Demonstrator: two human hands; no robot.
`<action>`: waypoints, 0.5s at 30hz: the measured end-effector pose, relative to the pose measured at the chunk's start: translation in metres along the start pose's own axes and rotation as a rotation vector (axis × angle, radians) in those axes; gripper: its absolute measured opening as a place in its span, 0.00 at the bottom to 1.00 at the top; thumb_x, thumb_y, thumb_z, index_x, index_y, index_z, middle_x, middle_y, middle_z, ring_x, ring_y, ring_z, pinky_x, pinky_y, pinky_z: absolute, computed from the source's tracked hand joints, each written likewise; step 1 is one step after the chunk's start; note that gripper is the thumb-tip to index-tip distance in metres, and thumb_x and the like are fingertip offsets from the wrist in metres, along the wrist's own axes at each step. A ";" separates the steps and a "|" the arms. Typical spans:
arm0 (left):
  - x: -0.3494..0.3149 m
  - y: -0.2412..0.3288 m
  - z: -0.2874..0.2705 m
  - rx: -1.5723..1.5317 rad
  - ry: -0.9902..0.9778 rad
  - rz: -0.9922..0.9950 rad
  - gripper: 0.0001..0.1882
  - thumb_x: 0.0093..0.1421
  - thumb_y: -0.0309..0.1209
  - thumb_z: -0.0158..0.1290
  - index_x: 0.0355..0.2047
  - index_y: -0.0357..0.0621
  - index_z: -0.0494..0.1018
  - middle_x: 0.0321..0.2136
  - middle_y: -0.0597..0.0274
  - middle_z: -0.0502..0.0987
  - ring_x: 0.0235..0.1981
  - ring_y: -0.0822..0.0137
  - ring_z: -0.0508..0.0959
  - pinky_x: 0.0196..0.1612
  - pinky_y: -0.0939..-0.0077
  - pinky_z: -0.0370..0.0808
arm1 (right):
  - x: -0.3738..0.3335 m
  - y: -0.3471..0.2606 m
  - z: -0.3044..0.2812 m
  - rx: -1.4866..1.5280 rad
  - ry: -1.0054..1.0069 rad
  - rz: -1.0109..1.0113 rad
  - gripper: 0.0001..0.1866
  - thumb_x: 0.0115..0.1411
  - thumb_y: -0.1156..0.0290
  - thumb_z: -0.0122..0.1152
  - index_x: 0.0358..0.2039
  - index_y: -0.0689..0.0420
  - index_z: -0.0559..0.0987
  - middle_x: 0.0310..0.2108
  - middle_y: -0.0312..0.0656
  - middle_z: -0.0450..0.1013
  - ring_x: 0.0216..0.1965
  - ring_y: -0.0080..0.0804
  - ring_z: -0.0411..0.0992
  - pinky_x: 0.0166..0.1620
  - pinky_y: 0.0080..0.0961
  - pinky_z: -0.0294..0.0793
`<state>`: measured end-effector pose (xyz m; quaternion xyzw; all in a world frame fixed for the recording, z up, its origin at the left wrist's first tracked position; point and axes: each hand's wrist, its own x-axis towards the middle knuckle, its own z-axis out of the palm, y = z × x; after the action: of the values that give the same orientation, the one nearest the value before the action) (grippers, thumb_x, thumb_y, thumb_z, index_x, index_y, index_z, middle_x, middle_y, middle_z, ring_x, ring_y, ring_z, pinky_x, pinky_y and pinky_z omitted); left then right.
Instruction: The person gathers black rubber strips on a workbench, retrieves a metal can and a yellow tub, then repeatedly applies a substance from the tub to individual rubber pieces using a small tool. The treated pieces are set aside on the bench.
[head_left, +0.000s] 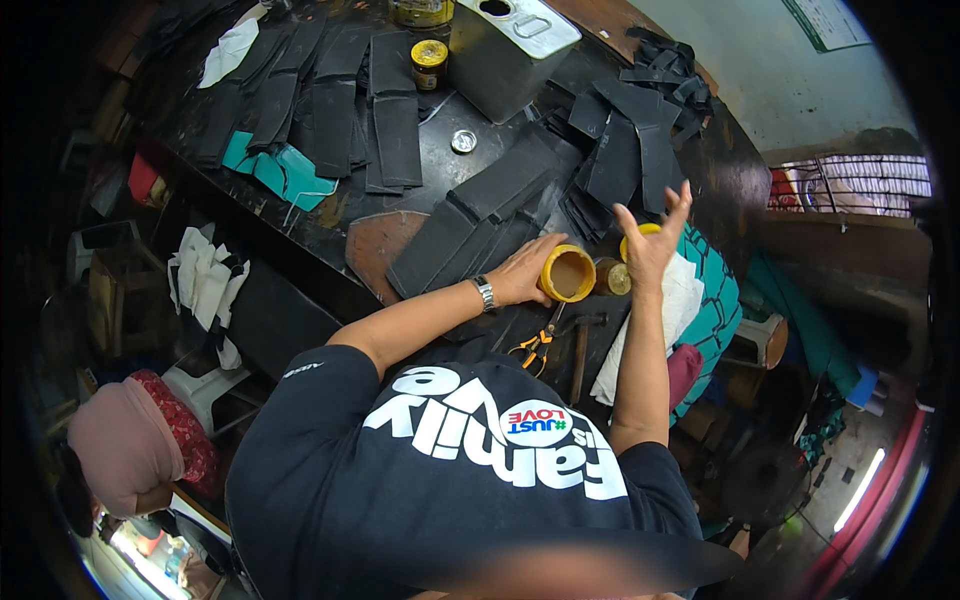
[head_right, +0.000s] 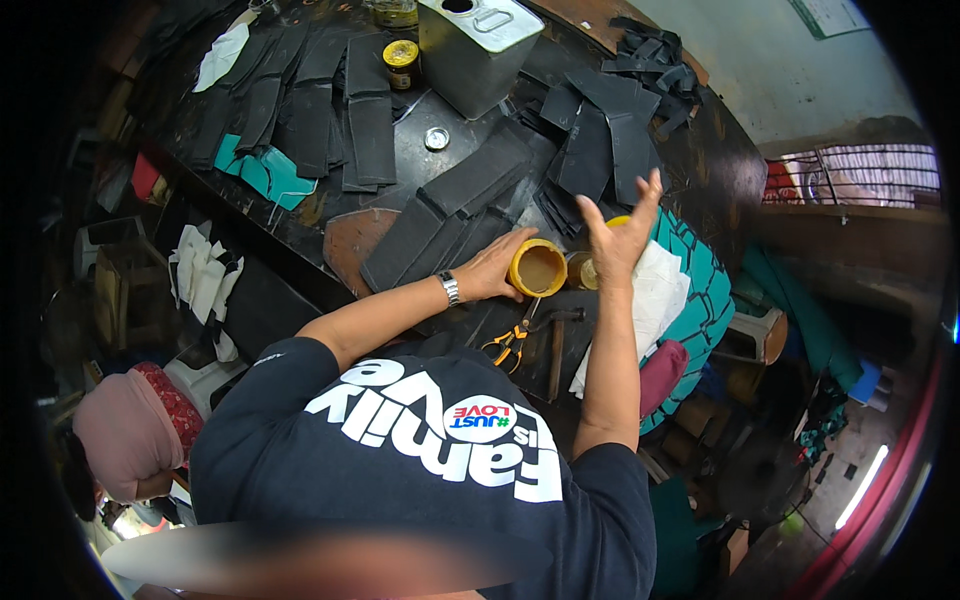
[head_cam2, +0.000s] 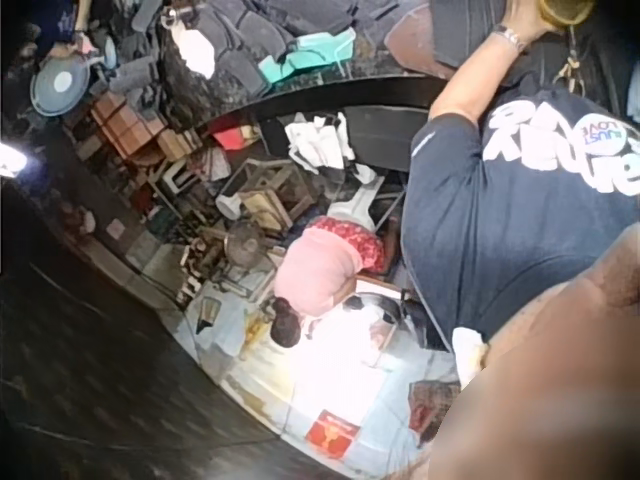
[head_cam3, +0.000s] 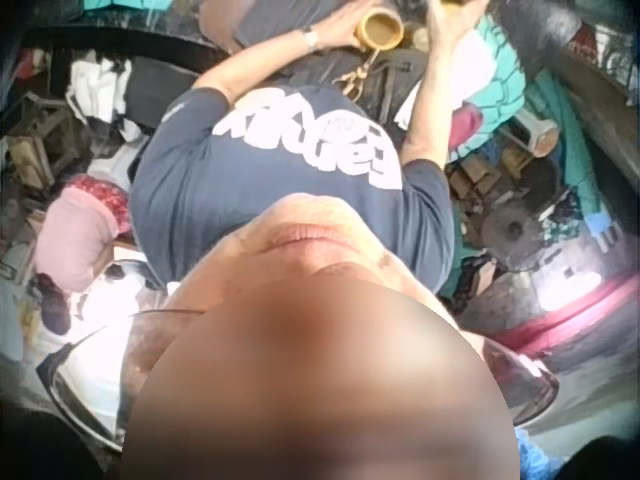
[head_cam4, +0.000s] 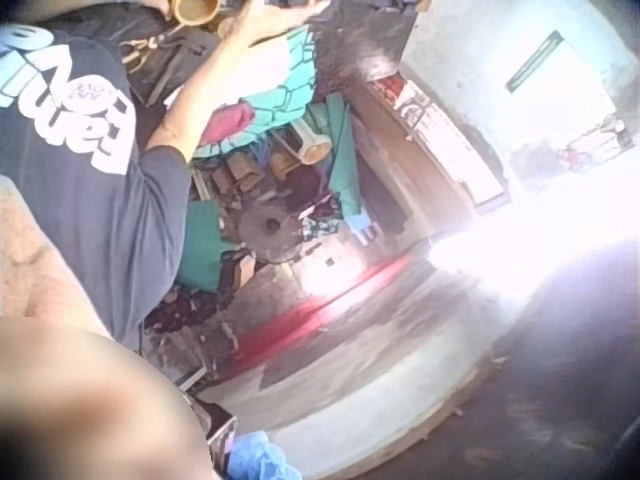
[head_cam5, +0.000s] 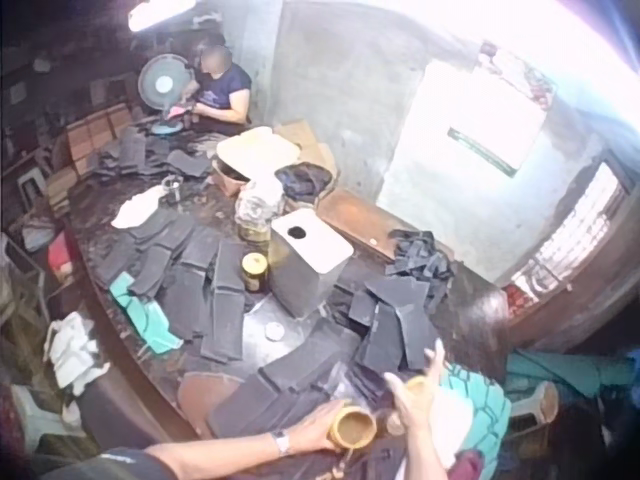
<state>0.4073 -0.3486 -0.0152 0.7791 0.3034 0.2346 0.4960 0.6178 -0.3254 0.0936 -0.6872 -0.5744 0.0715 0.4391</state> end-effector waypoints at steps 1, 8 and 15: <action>-0.003 0.002 -0.003 0.036 0.006 -0.029 0.65 0.36 0.28 0.76 0.71 0.44 0.47 0.68 0.44 0.58 0.71 0.46 0.54 0.70 0.57 0.60 | 0.008 -0.015 0.013 0.083 -0.086 0.015 0.64 0.41 0.53 0.83 0.71 0.63 0.52 0.71 0.58 0.51 0.68 0.50 0.59 0.67 0.43 0.61; -0.062 0.034 -0.062 -0.038 0.007 -0.063 0.38 0.56 0.31 0.65 0.65 0.42 0.63 0.64 0.43 0.65 0.64 0.46 0.68 0.64 0.61 0.68 | 0.101 -0.045 0.185 0.325 -0.245 -0.096 0.82 0.38 0.44 0.83 0.72 0.65 0.30 0.75 0.58 0.30 0.76 0.51 0.38 0.74 0.38 0.44; -0.148 0.038 -0.121 -0.209 0.540 -0.232 0.19 0.57 0.24 0.63 0.50 0.39 0.77 0.44 0.56 0.80 0.46 0.64 0.80 0.50 0.72 0.76 | 0.142 -0.045 0.246 0.465 -0.039 -0.208 0.80 0.33 0.60 0.86 0.72 0.65 0.32 0.70 0.59 0.46 0.72 0.50 0.47 0.72 0.35 0.46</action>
<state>0.2315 -0.3889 0.0586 0.5937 0.4853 0.4047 0.4982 0.4839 -0.0781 0.0334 -0.5036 -0.6182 0.1693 0.5793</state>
